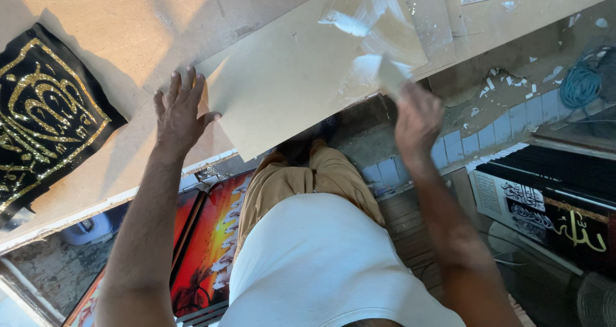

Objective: The person places a black fabric banner with gold calligraphy aside, takes a cardboard backing sheet, and spreads white glue over it using a small sponge block. They lay the fabric banner onto the glued board, align it, and press it flat with both hands, then set the mounted banner onto a stack with other finished pieces.

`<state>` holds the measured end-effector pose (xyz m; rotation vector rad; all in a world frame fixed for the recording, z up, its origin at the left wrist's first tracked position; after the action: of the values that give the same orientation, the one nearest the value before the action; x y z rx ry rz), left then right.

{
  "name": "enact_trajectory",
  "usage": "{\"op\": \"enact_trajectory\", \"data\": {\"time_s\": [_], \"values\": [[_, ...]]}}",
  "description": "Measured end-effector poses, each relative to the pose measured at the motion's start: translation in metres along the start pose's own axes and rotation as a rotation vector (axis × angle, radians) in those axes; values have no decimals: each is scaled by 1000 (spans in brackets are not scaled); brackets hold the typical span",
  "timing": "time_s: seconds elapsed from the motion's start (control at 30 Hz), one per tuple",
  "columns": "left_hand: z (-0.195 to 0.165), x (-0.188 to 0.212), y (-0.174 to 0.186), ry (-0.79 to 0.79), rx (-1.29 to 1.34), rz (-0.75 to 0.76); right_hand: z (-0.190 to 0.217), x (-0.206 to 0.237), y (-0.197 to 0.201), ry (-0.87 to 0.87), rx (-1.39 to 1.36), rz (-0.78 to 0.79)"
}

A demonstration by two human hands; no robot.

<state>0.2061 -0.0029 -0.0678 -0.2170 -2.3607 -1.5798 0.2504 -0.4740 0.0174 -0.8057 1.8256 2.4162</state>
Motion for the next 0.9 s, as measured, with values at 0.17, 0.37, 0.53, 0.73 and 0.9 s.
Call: {"op": "enact_trajectory", "data": {"time_s": [0.17, 0.37, 0.53, 0.73, 0.9], "values": [[3, -11, -11, -74, 1, -18, 13, -51, -9, -137, 45, 95], [18, -5, -10, -140, 100, -87, 275, 32, -9, 502, -309, 246], [25, 0, -11, -179, 167, -120, 256, -11, -7, 271, -293, 143], [31, 4, -9, -215, 193, -167, 304, 13, -36, 418, -306, 327], [32, -1, -12, -197, 202, -114, 233, -30, -30, 231, -434, 105]]}}
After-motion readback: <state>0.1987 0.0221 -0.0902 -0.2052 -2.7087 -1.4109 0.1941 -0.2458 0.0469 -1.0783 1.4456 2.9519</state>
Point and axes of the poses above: each hand's wrist, its own x-axis away from the middle knuckle, its own y-axis out of the back of the hand, z = x × y, the point moved 9 cm from there along -x, towards the middle knuckle, and after that the axes turned 5 degrees about x, right-handed, at the moved point
